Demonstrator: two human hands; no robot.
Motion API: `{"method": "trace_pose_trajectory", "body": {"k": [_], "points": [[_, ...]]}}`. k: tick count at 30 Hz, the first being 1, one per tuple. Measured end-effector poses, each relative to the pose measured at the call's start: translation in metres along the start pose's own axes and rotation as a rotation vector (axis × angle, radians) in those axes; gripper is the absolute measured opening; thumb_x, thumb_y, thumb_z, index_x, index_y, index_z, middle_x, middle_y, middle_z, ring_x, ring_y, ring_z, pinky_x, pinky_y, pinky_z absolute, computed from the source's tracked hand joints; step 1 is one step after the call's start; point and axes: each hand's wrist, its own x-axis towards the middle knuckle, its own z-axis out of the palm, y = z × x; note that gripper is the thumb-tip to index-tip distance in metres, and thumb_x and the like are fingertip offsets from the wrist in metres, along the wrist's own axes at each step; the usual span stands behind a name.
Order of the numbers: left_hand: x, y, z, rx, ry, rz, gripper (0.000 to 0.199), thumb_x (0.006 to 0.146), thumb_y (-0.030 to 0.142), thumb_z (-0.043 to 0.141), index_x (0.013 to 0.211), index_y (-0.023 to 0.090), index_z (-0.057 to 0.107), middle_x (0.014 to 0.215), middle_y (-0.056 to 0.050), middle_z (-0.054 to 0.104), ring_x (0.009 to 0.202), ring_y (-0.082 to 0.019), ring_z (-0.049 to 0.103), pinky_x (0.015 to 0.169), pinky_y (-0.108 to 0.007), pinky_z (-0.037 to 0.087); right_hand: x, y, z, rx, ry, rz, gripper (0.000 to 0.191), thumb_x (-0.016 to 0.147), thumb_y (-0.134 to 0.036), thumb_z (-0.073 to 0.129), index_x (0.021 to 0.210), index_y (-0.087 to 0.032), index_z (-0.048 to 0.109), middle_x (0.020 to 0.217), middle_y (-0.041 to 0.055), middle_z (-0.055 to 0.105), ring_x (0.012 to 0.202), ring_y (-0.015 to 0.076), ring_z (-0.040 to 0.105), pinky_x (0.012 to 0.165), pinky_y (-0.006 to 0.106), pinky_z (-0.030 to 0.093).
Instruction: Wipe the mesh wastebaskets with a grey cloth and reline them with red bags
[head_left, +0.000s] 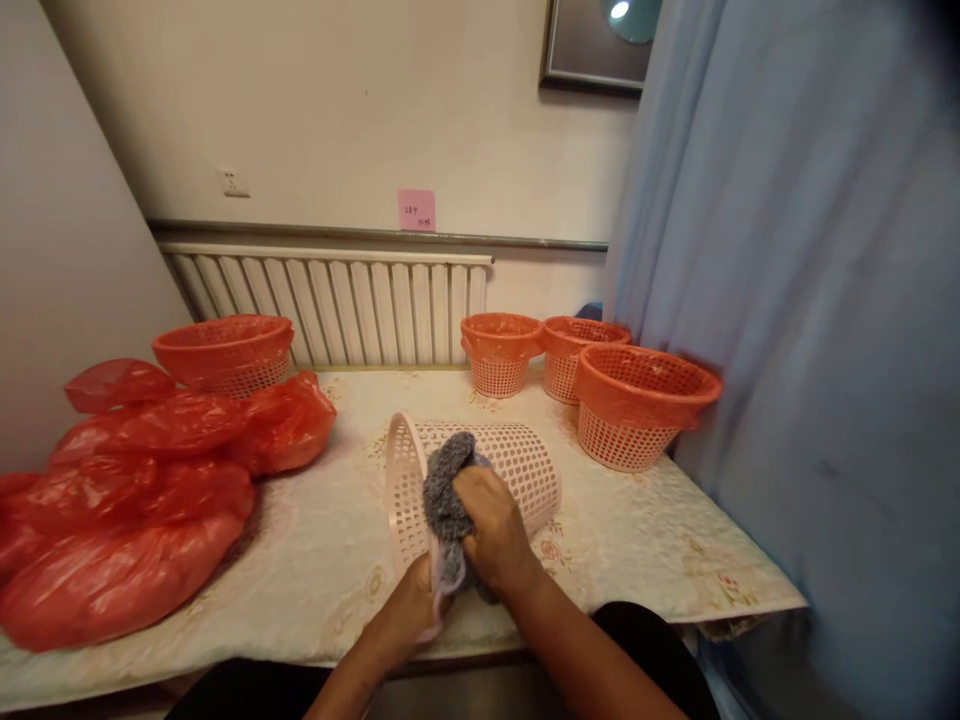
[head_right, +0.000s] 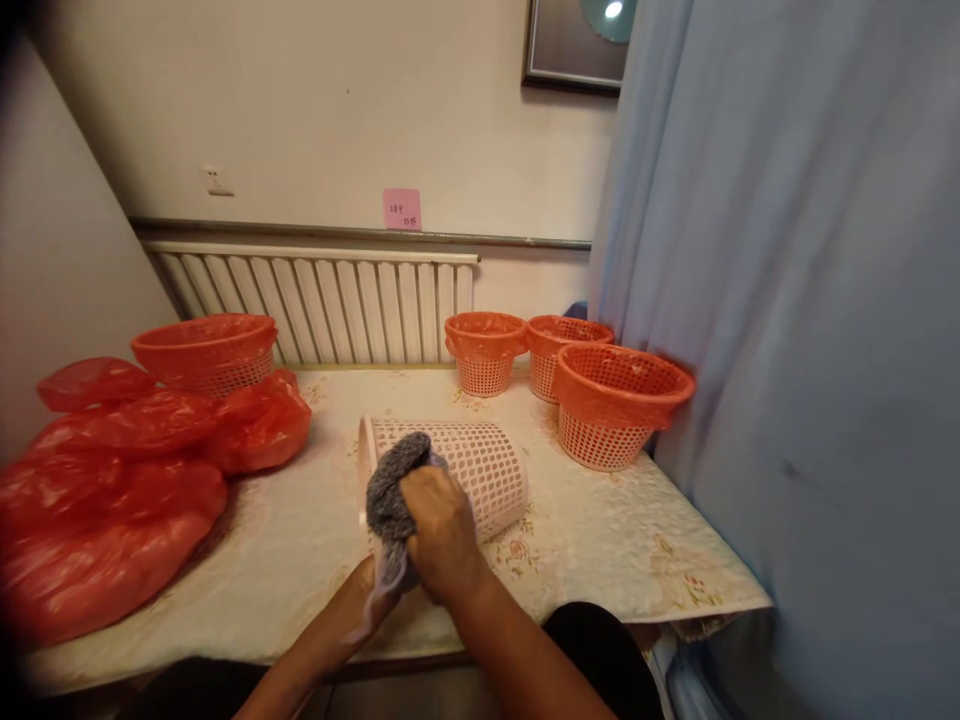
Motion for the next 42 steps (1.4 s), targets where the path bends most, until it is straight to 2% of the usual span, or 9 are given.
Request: {"method": "trace_pose_trajectory", "body": {"k": [6, 10, 15, 19, 24, 27, 33, 38, 42], "points": [[-0.018, -0.003, 0.002, 0.111, -0.125, -0.049, 0.038, 0.087, 0.03, 0.052, 0.121, 0.019, 0.064, 0.129, -0.007, 0.063, 0.127, -0.027, 0.048, 0.113, -0.042, 0.028, 0.006, 0.069, -0.033, -0.28, 0.093, 0.306, 0.041, 0.064, 0.0, 0.04, 0.092, -0.02, 0.063, 0.091, 0.0045, 0.059, 0.094, 0.0203, 0.051, 0.082, 0.031, 0.043], [-0.016, -0.009, -0.008, 0.084, -0.106, -0.059, 0.04, 0.082, 0.029, 0.058, 0.12, 0.017, 0.064, 0.131, -0.009, 0.061, 0.124, -0.029, 0.051, 0.113, -0.045, 0.028, -0.002, 0.085, -0.044, -0.386, 0.168, 0.411, 0.041, 0.068, -0.003, 0.042, 0.099, -0.019, 0.063, 0.093, 0.005, 0.059, 0.094, 0.0214, 0.05, 0.08, 0.031, 0.043], [0.001, 0.016, -0.014, -0.203, 0.059, -0.077, 0.052, 0.077, 0.029, 0.063, 0.126, 0.013, 0.056, 0.129, -0.012, 0.062, 0.12, -0.028, 0.055, 0.107, -0.043, 0.037, -0.007, 0.065, -0.037, -0.356, 0.159, 0.403, 0.038, 0.066, -0.001, 0.04, 0.09, -0.02, 0.062, 0.087, 0.005, 0.057, 0.09, 0.0208, 0.05, 0.079, 0.03, 0.042], [0.008, 0.032, -0.01, -0.263, 0.108, -0.069, 0.049, 0.074, 0.028, 0.063, 0.12, 0.012, 0.059, 0.119, -0.011, 0.067, 0.113, -0.028, 0.058, 0.105, -0.042, 0.039, -0.008, 0.03, -0.02, -0.2, 0.083, 0.275, 0.041, 0.06, -0.001, 0.04, 0.091, -0.019, 0.06, 0.092, 0.0058, 0.057, 0.096, 0.0217, 0.05, 0.085, 0.033, 0.042], [0.004, 0.01, -0.008, -0.088, 0.098, 0.015, 0.027, 0.069, 0.027, 0.066, 0.094, 0.017, 0.07, 0.098, -0.006, 0.073, 0.1, -0.029, 0.061, 0.099, -0.04, 0.043, -0.014, -0.016, 0.004, -0.023, -0.053, -0.033, 0.05, 0.058, -0.008, 0.042, 0.105, -0.015, 0.056, 0.103, 0.0104, 0.058, 0.103, 0.0263, 0.048, 0.09, 0.042, 0.04], [-0.001, -0.004, -0.007, 0.025, 0.048, 0.04, 0.021, 0.075, 0.03, 0.062, 0.09, 0.018, 0.071, 0.094, -0.006, 0.074, 0.093, -0.027, 0.061, 0.096, -0.039, 0.045, -0.011, -0.019, 0.008, -0.034, -0.049, -0.052, 0.046, 0.061, -0.006, 0.042, 0.102, -0.017, 0.057, 0.101, 0.0095, 0.059, 0.102, 0.026, 0.049, 0.089, 0.042, 0.041], [-0.02, -0.01, 0.003, 0.111, -0.02, 0.001, 0.037, 0.087, 0.032, 0.051, 0.118, 0.018, 0.063, 0.124, -0.008, 0.065, 0.124, -0.028, 0.049, 0.111, -0.041, 0.031, 0.003, 0.033, -0.014, -0.179, 0.043, 0.125, 0.041, 0.064, 0.0, 0.04, 0.094, -0.019, 0.062, 0.094, 0.0063, 0.06, 0.096, 0.0212, 0.051, 0.086, 0.033, 0.042], [-0.025, -0.014, 0.002, 0.111, -0.067, -0.052, 0.037, 0.083, 0.029, 0.054, 0.117, 0.019, 0.066, 0.128, -0.008, 0.063, 0.125, -0.028, 0.051, 0.113, -0.043, 0.029, -0.003, 0.078, -0.04, -0.357, 0.121, 0.4, 0.034, 0.069, -0.003, 0.041, 0.089, -0.019, 0.062, 0.086, 0.0046, 0.058, 0.089, 0.0207, 0.05, 0.077, 0.03, 0.042], [-0.008, 0.005, -0.004, -0.075, 0.072, -0.067, 0.052, 0.077, 0.028, 0.062, 0.126, 0.013, 0.057, 0.129, -0.012, 0.062, 0.121, -0.029, 0.054, 0.11, -0.045, 0.034, -0.01, 0.082, -0.041, -0.389, 0.162, 0.45, 0.033, 0.067, -0.003, 0.04, 0.088, -0.019, 0.062, 0.084, 0.0051, 0.057, 0.088, 0.0216, 0.049, 0.076, 0.03, 0.041]]}}
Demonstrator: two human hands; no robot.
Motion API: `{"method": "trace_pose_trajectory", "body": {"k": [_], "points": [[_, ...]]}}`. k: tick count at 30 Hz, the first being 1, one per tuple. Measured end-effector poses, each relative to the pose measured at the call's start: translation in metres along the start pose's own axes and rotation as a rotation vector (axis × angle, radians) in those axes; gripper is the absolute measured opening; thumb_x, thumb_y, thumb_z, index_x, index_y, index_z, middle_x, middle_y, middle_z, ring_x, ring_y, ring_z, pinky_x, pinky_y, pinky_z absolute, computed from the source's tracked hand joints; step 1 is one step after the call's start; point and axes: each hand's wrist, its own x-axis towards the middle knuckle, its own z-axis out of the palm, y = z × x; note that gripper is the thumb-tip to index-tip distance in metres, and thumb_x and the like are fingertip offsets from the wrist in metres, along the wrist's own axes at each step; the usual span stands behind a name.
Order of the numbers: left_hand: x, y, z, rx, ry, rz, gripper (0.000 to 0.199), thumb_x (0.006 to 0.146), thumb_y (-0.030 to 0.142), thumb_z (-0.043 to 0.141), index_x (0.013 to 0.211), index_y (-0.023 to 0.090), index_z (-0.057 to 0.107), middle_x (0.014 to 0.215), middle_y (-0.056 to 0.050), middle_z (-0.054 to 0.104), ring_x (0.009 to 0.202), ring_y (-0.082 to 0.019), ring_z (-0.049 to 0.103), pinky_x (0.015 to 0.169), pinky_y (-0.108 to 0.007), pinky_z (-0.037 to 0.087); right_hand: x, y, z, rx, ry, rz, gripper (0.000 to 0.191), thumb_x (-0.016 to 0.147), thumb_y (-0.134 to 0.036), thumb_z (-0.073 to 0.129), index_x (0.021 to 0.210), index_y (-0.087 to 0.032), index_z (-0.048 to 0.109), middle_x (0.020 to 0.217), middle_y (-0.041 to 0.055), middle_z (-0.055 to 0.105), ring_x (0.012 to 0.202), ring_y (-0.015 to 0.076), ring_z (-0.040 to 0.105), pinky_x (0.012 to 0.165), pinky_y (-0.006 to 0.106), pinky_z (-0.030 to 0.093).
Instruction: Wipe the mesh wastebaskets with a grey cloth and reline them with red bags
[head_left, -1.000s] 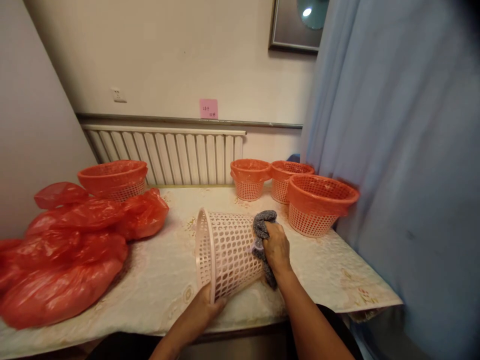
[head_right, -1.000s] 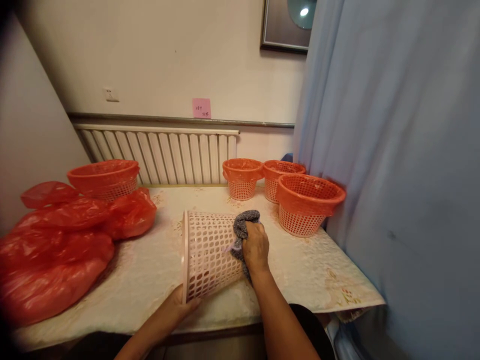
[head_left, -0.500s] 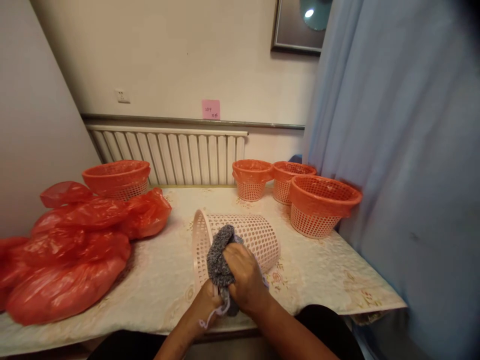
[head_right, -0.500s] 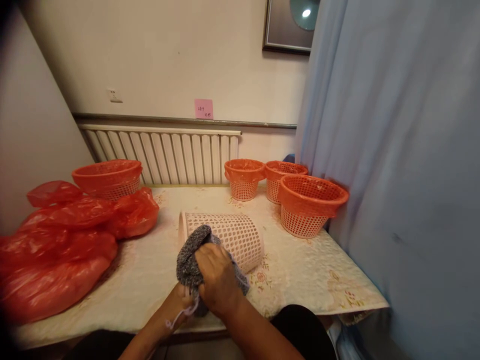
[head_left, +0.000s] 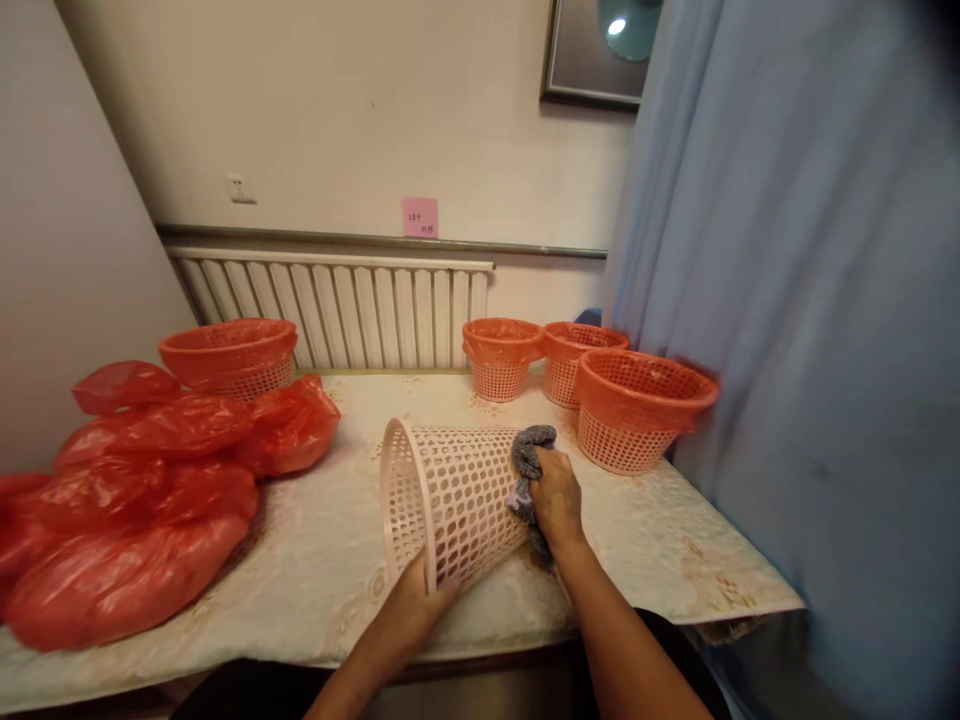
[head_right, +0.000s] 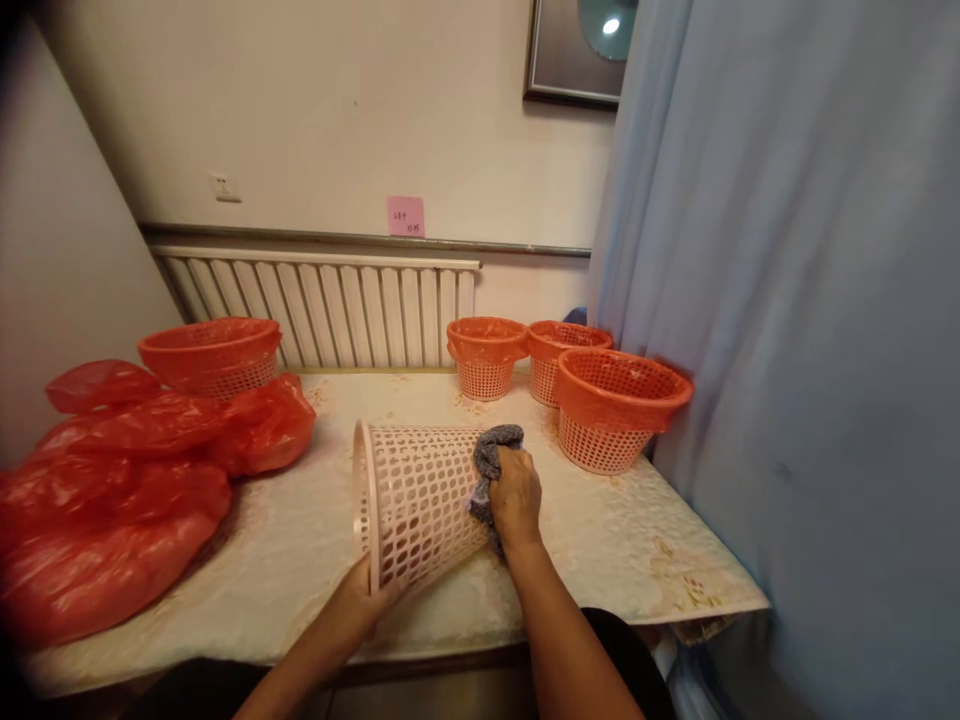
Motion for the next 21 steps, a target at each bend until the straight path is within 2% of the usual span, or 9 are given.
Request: {"method": "trace_pose_trajectory", "body": {"k": [2, 6, 10, 12, 15, 17, 19, 21], "points": [[0.009, 0.016, 0.0, -0.114, 0.082, -0.004, 0.053, 0.077, 0.026, 0.059, 0.127, 0.011, 0.053, 0.126, -0.013, 0.064, 0.117, -0.028, 0.057, 0.107, -0.044, 0.037, -0.007, -0.01, 0.001, 0.024, 0.002, -0.014, 0.032, 0.067, -0.002, 0.04, 0.086, -0.018, 0.061, 0.085, 0.0056, 0.056, 0.089, 0.0215, 0.048, 0.077, 0.031, 0.04], [0.018, 0.037, 0.003, -0.206, 0.043, 0.014, 0.053, 0.07, 0.015, 0.054, 0.123, 0.013, 0.056, 0.117, -0.008, 0.069, 0.109, -0.024, 0.061, 0.103, -0.04, 0.042, -0.028, -0.048, 0.002, 0.2, -0.078, -0.149, 0.034, 0.062, -0.001, 0.04, 0.085, -0.018, 0.058, 0.089, 0.0058, 0.056, 0.092, 0.0214, 0.048, 0.082, 0.033, 0.04], [0.016, 0.031, 0.005, -0.051, 0.066, 0.07, 0.038, 0.071, 0.017, 0.054, 0.107, 0.014, 0.065, 0.106, -0.006, 0.072, 0.109, -0.027, 0.06, 0.101, -0.042, 0.043, -0.048, -0.086, 0.002, 0.375, -0.176, -0.418, 0.037, 0.062, -0.006, 0.043, 0.093, -0.018, 0.058, 0.094, 0.0075, 0.057, 0.099, 0.0246, 0.048, 0.087, 0.039, 0.041], [0.013, 0.022, 0.005, 0.042, 0.074, 0.12, 0.029, 0.071, 0.017, 0.056, 0.097, 0.015, 0.069, 0.104, -0.006, 0.072, 0.109, -0.028, 0.058, 0.104, -0.041, 0.04, -0.052, -0.096, 0.002, 0.402, -0.181, -0.485, 0.037, 0.063, -0.007, 0.044, 0.095, -0.018, 0.058, 0.094, 0.0079, 0.058, 0.098, 0.0253, 0.049, 0.087, 0.041, 0.041], [0.007, 0.009, 0.005, 0.063, 0.019, 0.088, 0.027, 0.07, 0.018, 0.058, 0.095, 0.015, 0.069, 0.097, -0.006, 0.073, 0.104, -0.028, 0.06, 0.101, -0.042, 0.043, -0.049, -0.101, 0.001, 0.38, -0.155, -0.472, 0.038, 0.064, -0.005, 0.043, 0.095, -0.019, 0.06, 0.092, 0.007, 0.058, 0.097, 0.0245, 0.05, 0.085, 0.039, 0.042], [0.0, 0.003, 0.007, 0.094, -0.05, 0.113, 0.028, 0.075, 0.021, 0.058, 0.1, 0.015, 0.068, 0.097, -0.007, 0.074, 0.108, -0.029, 0.059, 0.103, -0.041, 0.041, -0.043, -0.099, 0.001, 0.358, -0.152, -0.454, 0.039, 0.065, -0.003, 0.043, 0.095, -0.02, 0.061, 0.092, 0.0064, 0.058, 0.098, 0.0239, 0.05, 0.086, 0.038, 0.042], [-0.007, -0.001, 0.009, 0.155, -0.075, 0.142, 0.03, 0.082, 0.024, 0.054, 0.107, 0.016, 0.067, 0.106, -0.008, 0.073, 0.116, -0.028, 0.054, 0.109, -0.042, 0.035, -0.034, -0.092, 0.0, 0.34, -0.162, -0.431, 0.042, 0.066, -0.001, 0.042, 0.097, -0.02, 0.061, 0.095, 0.0063, 0.06, 0.1, 0.0231, 0.05, 0.087, 0.037, 0.041], [-0.015, -0.005, 0.011, 0.212, -0.073, 0.102, 0.035, 0.085, 0.025, 0.049, 0.115, 0.018, 0.065, 0.118, -0.007, 0.069, 0.122, -0.028, 0.051, 0.112, -0.042, 0.031, -0.024, -0.079, -0.001, 0.302, -0.15, -0.379, 0.043, 0.067, 0.0, 0.041, 0.099, -0.02, 0.062, 0.098, 0.0064, 0.061, 0.101, 0.0221, 0.05, 0.088, 0.035, 0.041]]}}
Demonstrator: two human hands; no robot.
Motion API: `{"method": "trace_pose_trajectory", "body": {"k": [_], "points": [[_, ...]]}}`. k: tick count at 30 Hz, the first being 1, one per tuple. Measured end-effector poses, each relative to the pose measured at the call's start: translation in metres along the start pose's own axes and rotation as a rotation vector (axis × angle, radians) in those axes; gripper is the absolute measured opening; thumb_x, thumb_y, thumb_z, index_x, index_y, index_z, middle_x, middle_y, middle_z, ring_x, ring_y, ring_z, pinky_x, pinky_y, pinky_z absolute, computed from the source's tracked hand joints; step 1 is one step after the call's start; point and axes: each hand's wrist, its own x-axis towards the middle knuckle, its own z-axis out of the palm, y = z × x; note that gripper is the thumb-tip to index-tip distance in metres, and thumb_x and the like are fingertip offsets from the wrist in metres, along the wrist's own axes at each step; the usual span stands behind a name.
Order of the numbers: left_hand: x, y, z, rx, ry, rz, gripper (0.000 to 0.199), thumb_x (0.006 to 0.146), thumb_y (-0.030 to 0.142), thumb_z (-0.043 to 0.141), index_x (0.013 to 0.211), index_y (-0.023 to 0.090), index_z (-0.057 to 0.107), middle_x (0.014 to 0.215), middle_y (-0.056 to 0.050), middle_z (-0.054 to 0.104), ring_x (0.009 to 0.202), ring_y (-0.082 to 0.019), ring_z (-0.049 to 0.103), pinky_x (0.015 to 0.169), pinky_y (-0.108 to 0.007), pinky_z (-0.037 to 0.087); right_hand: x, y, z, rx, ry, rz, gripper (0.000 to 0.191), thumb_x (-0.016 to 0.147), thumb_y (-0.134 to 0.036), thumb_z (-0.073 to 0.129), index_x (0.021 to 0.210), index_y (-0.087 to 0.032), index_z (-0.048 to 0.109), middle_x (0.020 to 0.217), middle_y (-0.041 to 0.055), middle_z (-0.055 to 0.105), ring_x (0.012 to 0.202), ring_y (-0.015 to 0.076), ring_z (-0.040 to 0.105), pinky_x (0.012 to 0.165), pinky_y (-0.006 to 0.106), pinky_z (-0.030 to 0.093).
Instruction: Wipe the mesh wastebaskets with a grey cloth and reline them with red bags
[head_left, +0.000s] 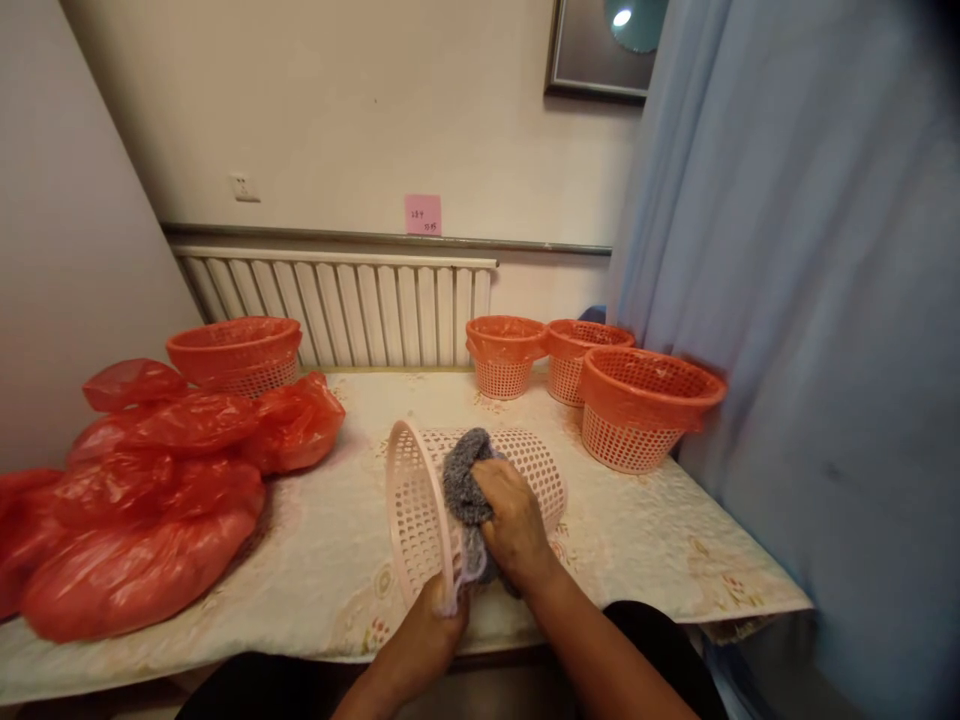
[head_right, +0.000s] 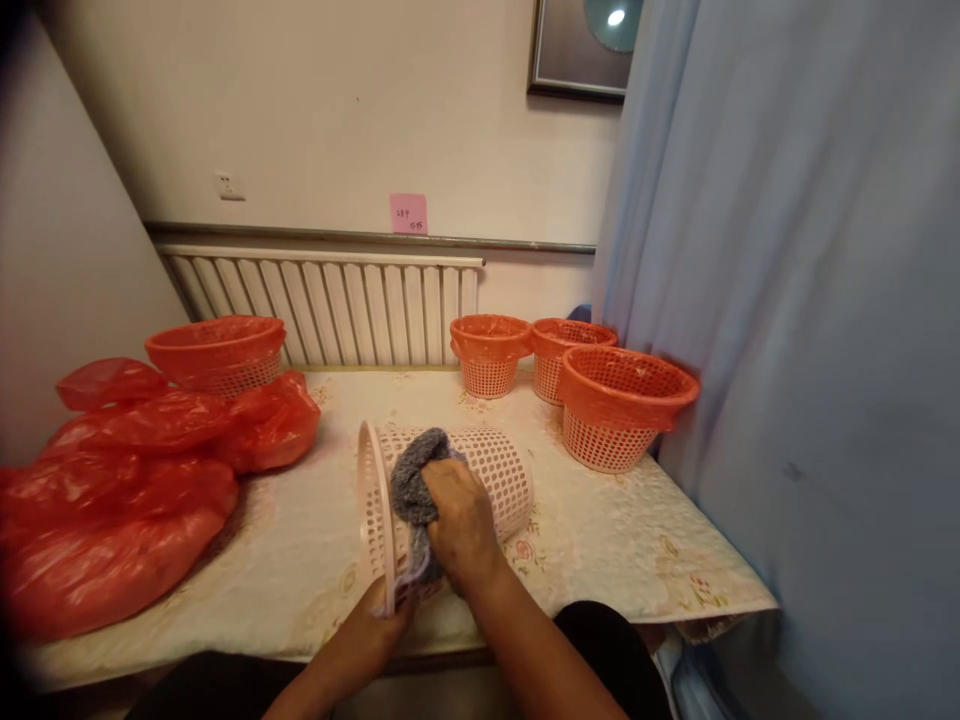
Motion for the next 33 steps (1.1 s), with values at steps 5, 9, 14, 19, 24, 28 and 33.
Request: {"method": "trace_pose_trajectory", "body": {"k": [5, 9, 14, 19, 24, 28, 33], "points": [[-0.011, -0.007, 0.002, 0.002, -0.073, -0.111, 0.039, 0.084, 0.024, 0.05, 0.12, 0.019, 0.064, 0.123, -0.007, 0.066, 0.124, -0.028, 0.05, 0.113, -0.045, 0.029, 0.0, 0.062, -0.021, -0.234, 0.109, 0.257, 0.032, 0.072, -0.004, 0.042, 0.089, -0.019, 0.064, 0.089, 0.0051, 0.061, 0.092, 0.0197, 0.051, 0.082, 0.029, 0.041], [0.0, -0.003, -0.005, -0.093, -0.026, -0.09, 0.039, 0.081, 0.028, 0.056, 0.119, 0.017, 0.064, 0.126, -0.009, 0.064, 0.123, -0.028, 0.052, 0.113, -0.045, 0.03, -0.008, 0.094, -0.033, -0.334, 0.166, 0.395, 0.032, 0.069, -0.005, 0.042, 0.088, -0.019, 0.064, 0.081, 0.0041, 0.059, 0.085, 0.0197, 0.05, 0.073, 0.028, 0.041], [0.025, 0.019, -0.017, -0.315, 0.218, -0.148, 0.053, 0.077, 0.03, 0.061, 0.125, 0.011, 0.054, 0.124, -0.014, 0.065, 0.115, -0.029, 0.058, 0.103, -0.044, 0.042, -0.011, 0.076, -0.027, -0.27, 0.148, 0.374, 0.035, 0.067, -0.002, 0.04, 0.089, -0.019, 0.063, 0.084, 0.0054, 0.059, 0.089, 0.0217, 0.05, 0.078, 0.032, 0.043], [0.033, 0.031, -0.019, -0.317, 0.172, -0.076, 0.044, 0.075, 0.021, 0.056, 0.118, 0.012, 0.06, 0.114, -0.009, 0.069, 0.109, -0.026, 0.061, 0.102, -0.041, 0.042, -0.015, 0.015, -0.006, -0.04, 0.045, 0.155, 0.035, 0.063, -0.002, 0.041, 0.088, -0.019, 0.059, 0.092, 0.0064, 0.058, 0.095, 0.0224, 0.05, 0.085, 0.035, 0.043], [0.023, 0.017, -0.015, -0.121, 0.092, 0.009, 0.024, 0.076, 0.018, 0.054, 0.093, 0.016, 0.071, 0.106, -0.005, 0.072, 0.104, -0.026, 0.061, 0.098, -0.036, 0.045, -0.021, -0.031, 0.011, 0.081, -0.06, -0.102, 0.045, 0.062, -0.007, 0.042, 0.104, -0.017, 0.056, 0.103, 0.0101, 0.057, 0.103, 0.0268, 0.048, 0.092, 0.044, 0.041], [0.01, -0.001, -0.007, -0.077, -0.011, 0.038, 0.028, 0.079, 0.022, 0.057, 0.104, 0.016, 0.069, 0.113, -0.006, 0.07, 0.11, -0.028, 0.058, 0.102, -0.039, 0.042, -0.01, -0.02, 0.011, 0.036, 0.0, -0.09, 0.044, 0.065, -0.004, 0.04, 0.103, -0.017, 0.058, 0.102, 0.0097, 0.059, 0.102, 0.0252, 0.049, 0.09, 0.042, 0.041], [-0.002, -0.017, 0.004, -0.002, -0.064, -0.008, 0.037, 0.09, 0.03, 0.045, 0.119, 0.018, 0.064, 0.128, -0.008, 0.062, 0.126, -0.026, 0.048, 0.114, -0.042, 0.026, 0.003, 0.039, -0.008, -0.13, 0.078, 0.111, 0.034, 0.07, -0.002, 0.039, 0.091, -0.018, 0.061, 0.094, 0.0073, 0.06, 0.096, 0.0218, 0.05, 0.085, 0.034, 0.041]]}}
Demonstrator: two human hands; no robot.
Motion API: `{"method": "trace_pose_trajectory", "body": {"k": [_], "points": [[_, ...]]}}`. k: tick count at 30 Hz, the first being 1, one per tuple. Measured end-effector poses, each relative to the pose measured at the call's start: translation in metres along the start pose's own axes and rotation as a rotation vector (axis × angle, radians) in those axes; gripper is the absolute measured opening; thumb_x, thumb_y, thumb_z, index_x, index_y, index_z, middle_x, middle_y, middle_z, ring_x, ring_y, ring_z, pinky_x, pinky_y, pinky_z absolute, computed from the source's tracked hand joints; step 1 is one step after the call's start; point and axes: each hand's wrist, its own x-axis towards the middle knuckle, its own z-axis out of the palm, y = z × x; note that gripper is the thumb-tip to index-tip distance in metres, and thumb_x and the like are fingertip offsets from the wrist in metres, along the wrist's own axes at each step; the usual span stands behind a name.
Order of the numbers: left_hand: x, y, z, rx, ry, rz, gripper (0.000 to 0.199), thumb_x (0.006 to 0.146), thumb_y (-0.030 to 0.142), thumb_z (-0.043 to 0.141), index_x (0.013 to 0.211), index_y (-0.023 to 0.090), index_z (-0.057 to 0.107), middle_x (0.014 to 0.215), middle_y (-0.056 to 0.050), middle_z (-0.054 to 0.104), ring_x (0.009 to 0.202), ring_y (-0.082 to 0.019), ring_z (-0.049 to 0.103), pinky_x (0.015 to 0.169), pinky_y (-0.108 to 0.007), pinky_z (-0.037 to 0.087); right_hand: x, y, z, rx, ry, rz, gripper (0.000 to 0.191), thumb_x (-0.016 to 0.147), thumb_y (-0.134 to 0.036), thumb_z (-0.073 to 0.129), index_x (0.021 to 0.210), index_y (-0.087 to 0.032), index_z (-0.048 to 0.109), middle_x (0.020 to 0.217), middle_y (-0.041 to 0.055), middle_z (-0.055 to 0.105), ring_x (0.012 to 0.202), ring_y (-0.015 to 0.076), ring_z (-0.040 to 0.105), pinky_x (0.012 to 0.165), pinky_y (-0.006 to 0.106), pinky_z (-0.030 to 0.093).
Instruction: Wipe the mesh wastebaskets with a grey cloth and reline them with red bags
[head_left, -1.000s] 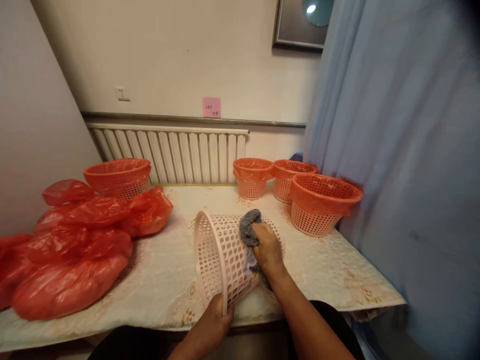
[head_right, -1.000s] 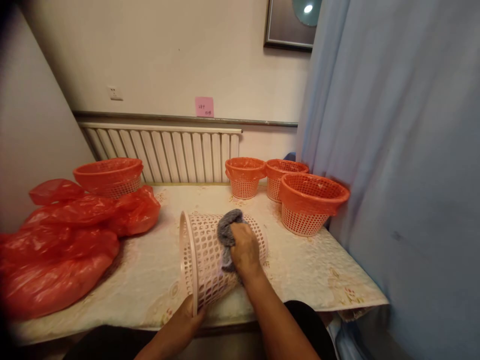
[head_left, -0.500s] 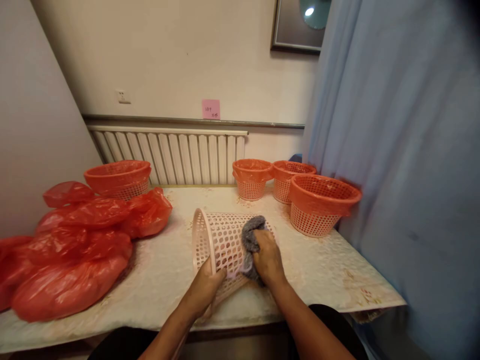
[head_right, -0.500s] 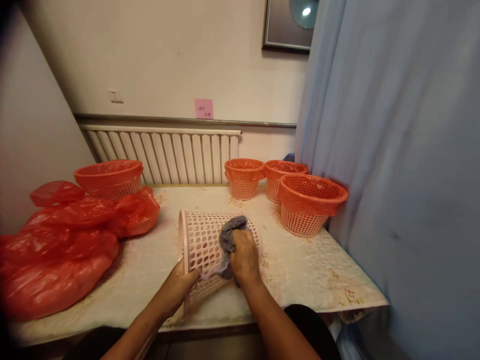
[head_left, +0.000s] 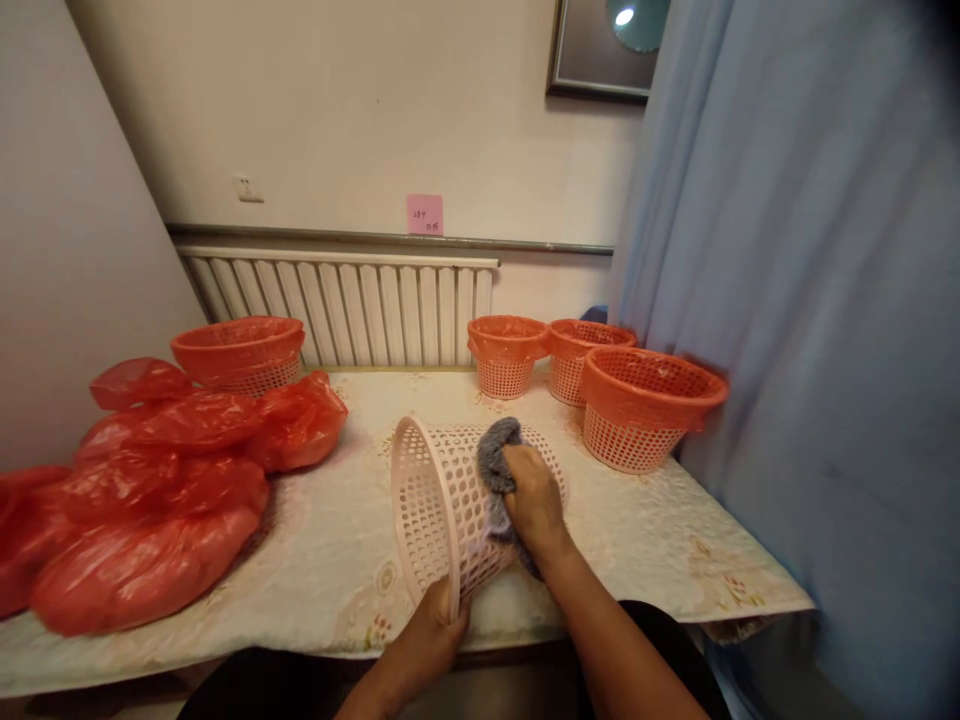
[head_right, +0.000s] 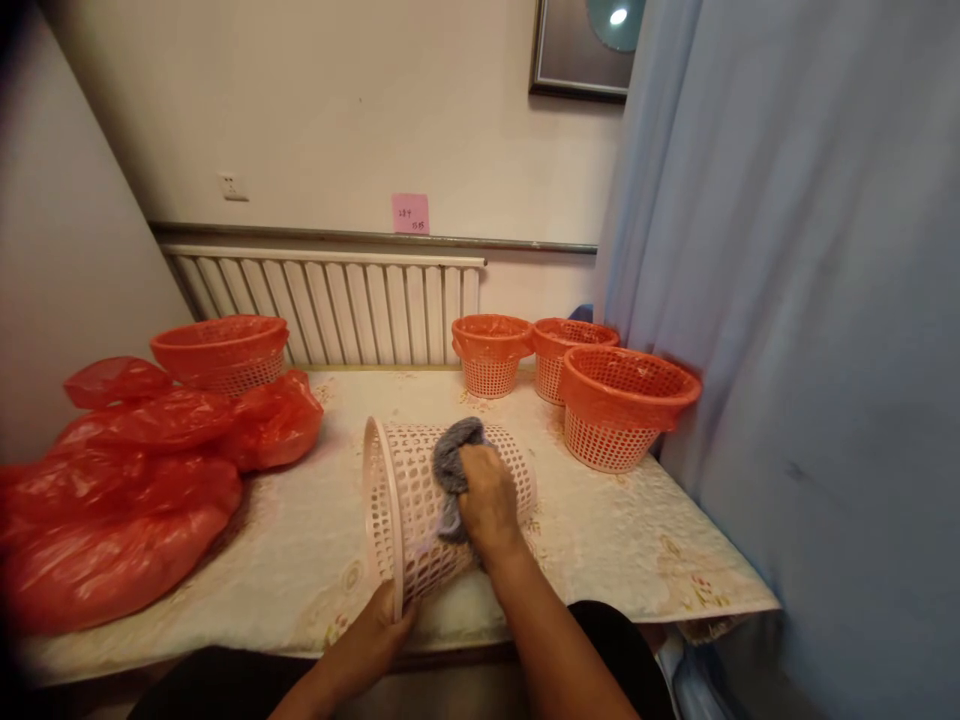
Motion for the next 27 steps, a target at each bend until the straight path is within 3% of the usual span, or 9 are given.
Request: {"method": "trace_pose_trajectory", "body": {"k": [4, 7, 10, 12, 17, 20, 23, 27], "points": [[0.001, 0.0, -0.001, 0.015, -0.025, -0.038, 0.038, 0.085, 0.024, 0.05, 0.12, 0.017, 0.063, 0.132, -0.008, 0.06, 0.127, -0.027, 0.048, 0.115, -0.043, 0.026, -0.001, 0.051, -0.011, -0.178, 0.043, 0.266, 0.029, 0.069, -0.004, 0.041, 0.085, -0.018, 0.061, 0.084, 0.0057, 0.059, 0.088, 0.0216, 0.051, 0.077, 0.031, 0.041], [0.01, 0.014, -0.007, -0.079, 0.048, -0.047, 0.042, 0.08, 0.023, 0.057, 0.121, 0.015, 0.061, 0.131, -0.009, 0.06, 0.125, -0.027, 0.05, 0.113, -0.044, 0.029, -0.009, 0.063, -0.011, -0.229, 0.067, 0.329, 0.031, 0.067, -0.003, 0.041, 0.086, -0.019, 0.06, 0.085, 0.0059, 0.059, 0.09, 0.0231, 0.05, 0.077, 0.031, 0.041], [0.024, 0.033, -0.013, -0.208, 0.229, -0.064, 0.046, 0.078, 0.023, 0.056, 0.122, 0.012, 0.058, 0.127, -0.012, 0.063, 0.121, -0.027, 0.054, 0.11, -0.044, 0.034, -0.015, 0.049, -0.004, -0.184, 0.067, 0.298, 0.032, 0.066, -0.003, 0.04, 0.087, -0.019, 0.06, 0.086, 0.0066, 0.058, 0.09, 0.0236, 0.049, 0.078, 0.033, 0.042], [0.032, 0.042, -0.017, -0.276, 0.289, -0.061, 0.045, 0.076, 0.021, 0.055, 0.12, 0.01, 0.058, 0.122, -0.012, 0.065, 0.117, -0.026, 0.057, 0.107, -0.043, 0.037, -0.018, 0.028, 0.0, -0.095, 0.049, 0.236, 0.032, 0.066, -0.003, 0.04, 0.086, -0.018, 0.059, 0.087, 0.0068, 0.058, 0.091, 0.0231, 0.049, 0.08, 0.034, 0.042], [0.035, 0.041, -0.019, -0.246, 0.237, -0.024, 0.034, 0.074, 0.018, 0.054, 0.105, 0.012, 0.066, 0.108, -0.008, 0.071, 0.102, -0.025, 0.062, 0.098, -0.04, 0.045, -0.028, -0.035, 0.008, 0.213, -0.079, -0.08, 0.033, 0.067, -0.004, 0.041, 0.091, -0.019, 0.057, 0.094, 0.007, 0.058, 0.097, 0.023, 0.05, 0.087, 0.037, 0.042], [0.026, 0.034, -0.016, -0.113, 0.173, 0.039, 0.026, 0.073, 0.016, 0.053, 0.092, 0.014, 0.07, 0.101, -0.006, 0.073, 0.098, -0.025, 0.062, 0.097, -0.038, 0.045, -0.033, -0.06, 0.009, 0.247, -0.129, -0.243, 0.041, 0.066, -0.007, 0.042, 0.103, -0.016, 0.056, 0.103, 0.0098, 0.059, 0.103, 0.0261, 0.049, 0.09, 0.043, 0.041], [0.012, 0.027, -0.01, -0.057, 0.072, 0.051, 0.028, 0.076, 0.016, 0.052, 0.096, 0.016, 0.071, 0.1, -0.005, 0.074, 0.1, -0.026, 0.061, 0.098, -0.038, 0.044, -0.026, -0.062, 0.008, 0.199, -0.117, -0.254, 0.047, 0.064, -0.005, 0.041, 0.107, -0.016, 0.056, 0.106, 0.0102, 0.059, 0.106, 0.0263, 0.048, 0.091, 0.043, 0.04], [-0.006, 0.014, -0.001, 0.018, 0.018, 0.01, 0.034, 0.085, 0.019, 0.046, 0.111, 0.019, 0.067, 0.11, -0.005, 0.071, 0.113, -0.025, 0.057, 0.106, -0.039, 0.038, -0.006, -0.035, 0.001, 0.098, -0.079, -0.13, 0.043, 0.067, -0.001, 0.04, 0.1, -0.019, 0.06, 0.103, 0.0073, 0.061, 0.103, 0.0229, 0.05, 0.089, 0.036, 0.04]]}}
